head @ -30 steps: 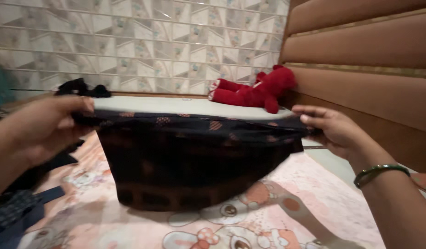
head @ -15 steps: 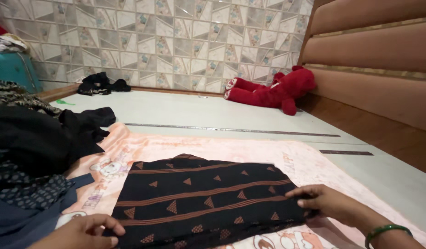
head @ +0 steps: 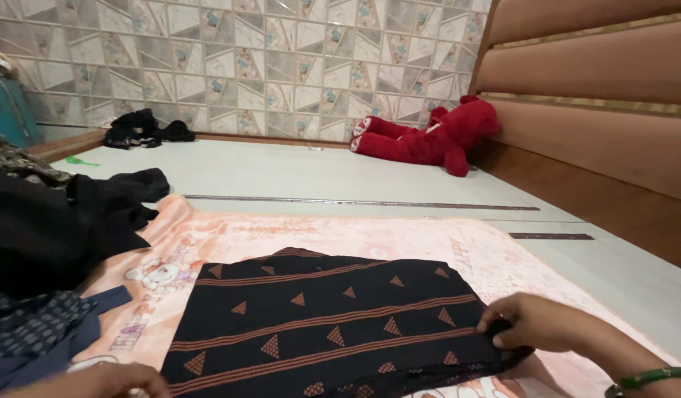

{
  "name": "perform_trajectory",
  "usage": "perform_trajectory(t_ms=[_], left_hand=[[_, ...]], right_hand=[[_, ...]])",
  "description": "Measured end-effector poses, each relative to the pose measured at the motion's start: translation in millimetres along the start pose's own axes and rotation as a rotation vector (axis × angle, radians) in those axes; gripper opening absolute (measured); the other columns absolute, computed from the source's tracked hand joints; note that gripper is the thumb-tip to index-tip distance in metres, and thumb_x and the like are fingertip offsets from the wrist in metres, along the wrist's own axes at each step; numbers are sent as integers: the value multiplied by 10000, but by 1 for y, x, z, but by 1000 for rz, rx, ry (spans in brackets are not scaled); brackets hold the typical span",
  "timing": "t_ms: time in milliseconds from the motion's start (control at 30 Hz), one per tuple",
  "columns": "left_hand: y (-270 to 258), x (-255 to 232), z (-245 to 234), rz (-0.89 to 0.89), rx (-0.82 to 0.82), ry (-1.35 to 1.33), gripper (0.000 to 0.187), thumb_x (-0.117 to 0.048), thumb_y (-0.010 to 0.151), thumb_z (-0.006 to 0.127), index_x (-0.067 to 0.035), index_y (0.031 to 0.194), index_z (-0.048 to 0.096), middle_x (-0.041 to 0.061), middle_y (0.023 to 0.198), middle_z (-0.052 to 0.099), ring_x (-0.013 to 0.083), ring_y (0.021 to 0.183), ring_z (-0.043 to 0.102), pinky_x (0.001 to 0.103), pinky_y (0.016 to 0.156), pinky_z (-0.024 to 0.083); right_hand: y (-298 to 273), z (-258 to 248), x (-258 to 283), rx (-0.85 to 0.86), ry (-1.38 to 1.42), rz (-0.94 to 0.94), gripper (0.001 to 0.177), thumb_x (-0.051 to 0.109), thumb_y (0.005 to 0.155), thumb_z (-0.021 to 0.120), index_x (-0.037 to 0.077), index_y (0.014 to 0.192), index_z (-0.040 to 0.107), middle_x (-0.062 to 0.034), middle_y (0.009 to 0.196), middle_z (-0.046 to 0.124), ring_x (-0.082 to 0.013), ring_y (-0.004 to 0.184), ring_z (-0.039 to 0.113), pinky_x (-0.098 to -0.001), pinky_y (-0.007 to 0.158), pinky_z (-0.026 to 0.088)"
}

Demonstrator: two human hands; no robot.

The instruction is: The person folds an orange t-shirt and a pair of black patterned pants by hand on the floor.

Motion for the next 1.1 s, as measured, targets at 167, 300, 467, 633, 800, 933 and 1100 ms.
perform_trajectory(t_ms=[167,300,467,633,800,933,1100], left_hand=[[-37,-121,-23,235,-441,262,610,-493,909,759,-112,1371,645,85,1331,700,213,1226,650,351,962,526],[-23,-203,28,484,-419,474,852,-671,876,582,-123,1512,436,136,1563,429,293,1469,356,473,1165,309],[12,-200,60,338,-292,732,1173,-868,814,491,-154,1629,41,160,1705,-9,402,1561,-87,703,1166,-59],[34,-182,61,353,-298,707,1222,-918,768,507,-186,1633,49,160,1702,-6,439,1554,-90,753,1132,-58],[46,-179,61,320,-285,738,1230,-942,759,486,-199,1634,45,163,1699,-21,466,1538,-93,783,1108,-73],[54,-173,60,318,-273,742,1223,-950,759,474,-202,1635,64,164,1702,-20,480,1537,-92,801,1093,-77],[65,-166,62,349,-302,785,1235,-976,772,457,-199,1655,78,182,1707,0,502,1526,-68,821,1059,-57]], right_hand=[[-18,-4,83,-205,-360,-255,400,383,877,739,259,1252,679,-66,1329,614,-222,1252,591,-353,1089,486],[-9,39,148,-96,-232,-877,728,514,851,707,170,1468,530,-148,1581,404,-322,1478,362,-449,1169,339],[10,95,160,41,-324,-1082,941,670,904,545,142,1641,292,-242,1710,160,-412,1592,76,-644,1208,49],[21,111,143,128,-337,-998,912,730,961,354,179,1676,218,-224,1749,56,-404,1614,-66,-644,1220,-82],[38,82,105,70,-471,-682,954,773,883,378,289,1667,134,-100,1745,2,-293,1605,-93,-596,1225,-108],[60,54,58,2,-484,-337,952,778,856,317,370,1672,45,3,1737,-52,-200,1597,-114,-555,1250,-85],[72,55,41,-9,-544,-288,931,788,868,300,345,1637,19,-10,1731,-37,-206,1591,-100,-551,1254,-60]])
Point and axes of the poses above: each hand's wrist, its own y-axis towards the middle knuckle, its own z-axis out of the palm, x = y × z, the point moved 1 cm from there along y, towards the middle knuckle
